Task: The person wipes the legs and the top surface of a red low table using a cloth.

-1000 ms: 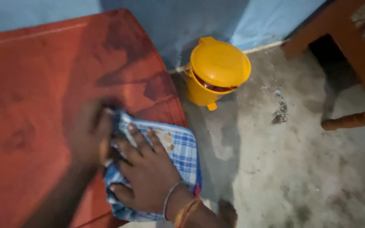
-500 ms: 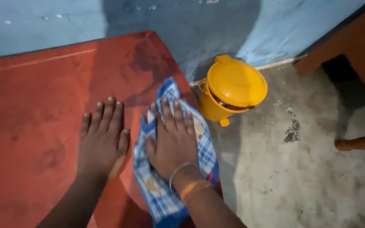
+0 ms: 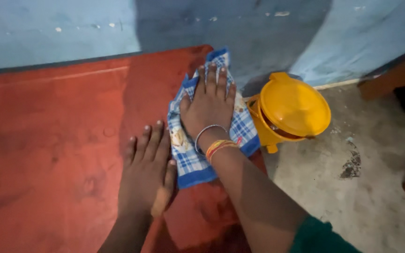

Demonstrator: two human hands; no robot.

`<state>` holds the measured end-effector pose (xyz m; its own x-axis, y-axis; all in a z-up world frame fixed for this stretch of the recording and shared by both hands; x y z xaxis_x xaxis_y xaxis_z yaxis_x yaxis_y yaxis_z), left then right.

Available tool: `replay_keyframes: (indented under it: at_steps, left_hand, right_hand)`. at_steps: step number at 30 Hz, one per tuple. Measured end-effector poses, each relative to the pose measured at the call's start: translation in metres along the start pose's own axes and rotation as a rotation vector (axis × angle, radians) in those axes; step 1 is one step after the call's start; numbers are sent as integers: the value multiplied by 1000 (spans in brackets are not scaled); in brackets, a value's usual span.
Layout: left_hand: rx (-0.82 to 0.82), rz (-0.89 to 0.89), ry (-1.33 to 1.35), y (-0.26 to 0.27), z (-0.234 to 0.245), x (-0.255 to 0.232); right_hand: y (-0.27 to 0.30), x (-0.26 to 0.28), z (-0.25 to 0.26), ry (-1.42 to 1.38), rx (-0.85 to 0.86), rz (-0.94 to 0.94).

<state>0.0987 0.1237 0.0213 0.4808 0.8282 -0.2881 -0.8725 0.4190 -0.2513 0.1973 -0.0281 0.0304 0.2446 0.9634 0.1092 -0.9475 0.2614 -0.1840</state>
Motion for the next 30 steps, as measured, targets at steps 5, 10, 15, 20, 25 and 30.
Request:
replay_keyframes:
  at_steps: [5, 10, 15, 20, 25, 30]
  left_hand:
    - [-37, 44, 136, 3, 5, 7]
    - [-79, 180, 412, 3, 16, 14]
    - [-106, 199, 351, -27, 19, 39]
    - [-173, 117, -49, -88, 31, 136]
    - [86, 192, -143, -139, 10, 233]
    - [63, 204, -235, -144, -14, 232]
  right_hand:
    - [16, 44, -8, -74, 107, 87]
    - [29, 73, 7, -198, 78, 498]
    - [-24, 9, -7, -38, 142, 200]
    - [-49, -1, -13, 36, 61, -127]
    - [-54, 8, -17, 56, 48, -186]
    - [-49, -3, -14, 89, 78, -133]
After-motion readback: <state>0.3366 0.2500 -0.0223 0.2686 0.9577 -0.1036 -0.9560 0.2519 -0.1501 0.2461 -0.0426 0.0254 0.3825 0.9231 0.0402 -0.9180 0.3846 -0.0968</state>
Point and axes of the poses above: each hand's wrist, its own y-axis away from the middle knuckle, its own z-axis out of the back of the hand, x = y × z, the point moved 9 cm from there along -y, towards the middle knuckle, and after that the axes turned 3 degrees about -x, right-handed, at the moved point
